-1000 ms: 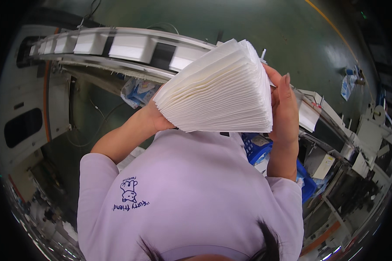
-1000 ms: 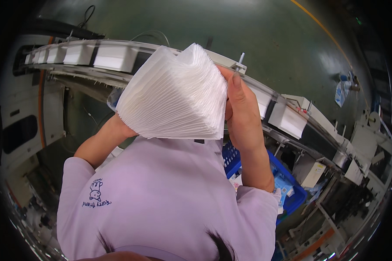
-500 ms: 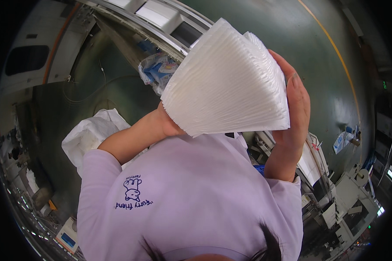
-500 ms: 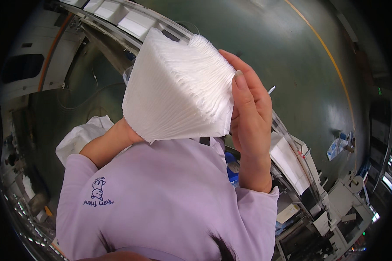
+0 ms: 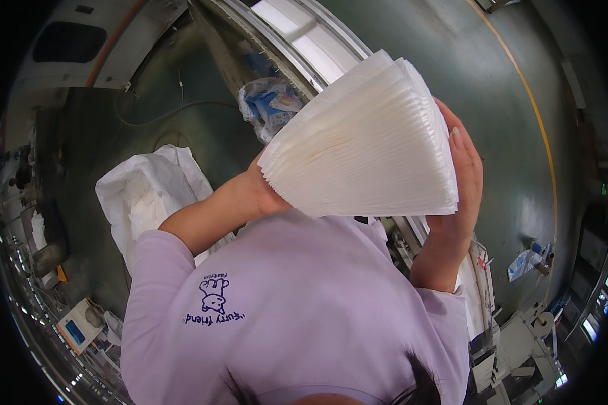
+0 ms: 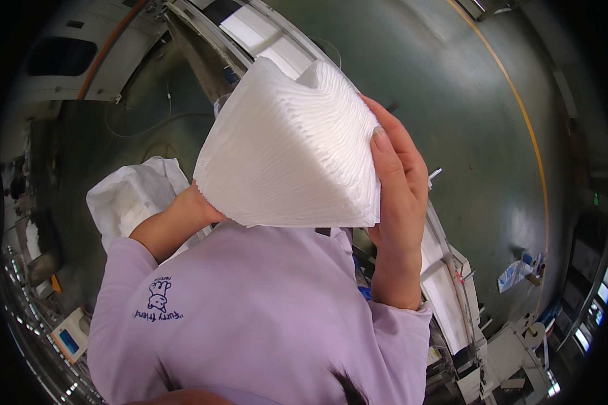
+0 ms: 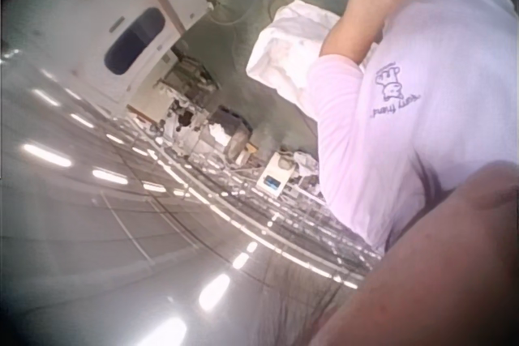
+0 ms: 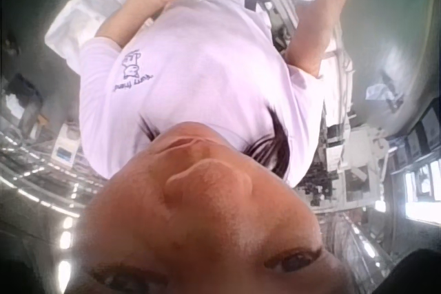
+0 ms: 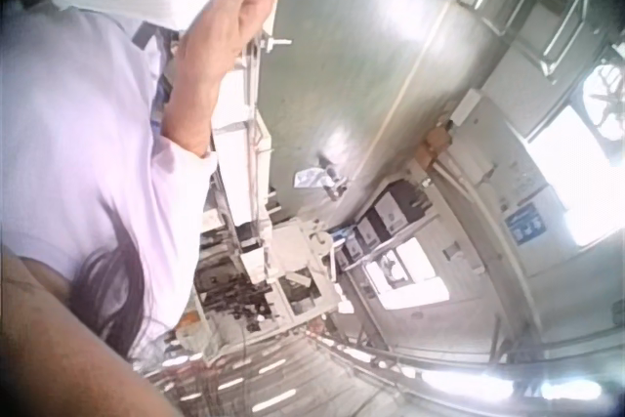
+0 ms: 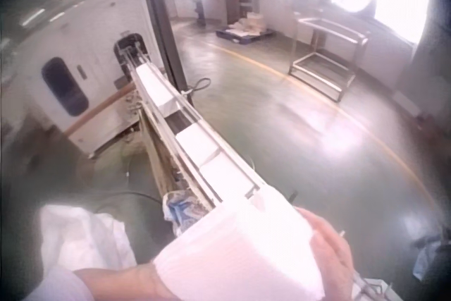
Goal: The person picks up stacks of white tissues from a blue basket, wraps them in plastic packaging, and places them onto a conveyor belt. Later, the person moves to a packing station, places the packaged tissues into a cardboard box, and closes the box.
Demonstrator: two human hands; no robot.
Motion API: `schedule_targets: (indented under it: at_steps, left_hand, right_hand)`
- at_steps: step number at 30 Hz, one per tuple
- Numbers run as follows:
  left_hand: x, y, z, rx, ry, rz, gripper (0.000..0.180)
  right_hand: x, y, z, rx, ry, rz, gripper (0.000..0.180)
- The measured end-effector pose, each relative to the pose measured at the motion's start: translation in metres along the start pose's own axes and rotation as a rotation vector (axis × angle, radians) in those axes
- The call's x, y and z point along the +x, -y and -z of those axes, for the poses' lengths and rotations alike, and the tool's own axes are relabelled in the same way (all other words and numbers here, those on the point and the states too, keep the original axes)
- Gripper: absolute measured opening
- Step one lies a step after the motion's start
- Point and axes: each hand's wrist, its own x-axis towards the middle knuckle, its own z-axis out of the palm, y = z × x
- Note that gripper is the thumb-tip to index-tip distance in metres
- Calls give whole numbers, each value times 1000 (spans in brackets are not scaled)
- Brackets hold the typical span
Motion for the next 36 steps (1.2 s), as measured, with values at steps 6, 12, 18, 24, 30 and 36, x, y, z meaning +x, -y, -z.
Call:
schedule_targets:
  at_steps: [6, 12, 18, 24, 30, 36]
  left_hand:
    - [-10, -12, -6, 549, -112, -210, 44]
    - [-27, -24, -41, 1924, -321, -598, 77]
    - [-30, -32, -34, 1692, -303, -514, 81]
    - [10, -90, -78, 1762, -257, -438, 56]
    - [72, -250, -115, 1630, -368, 17, 43]
    - [184, -239, -38, 1575, -402, 702, 52]
  right_hand:
    - [7, -10, 2, 91, 152, -97, 76]
    - [-5, -60, -6, 56, 377, -146, 104]
    - [-17, -83, -12, -124, 192, 112, 95]
    - [-15, -90, -4, -97, 87, 262, 94]
    - [-61, -87, -3, -221, -357, 154, 63]
    - [-112, -117, -63, -134, -895, 5, 57]
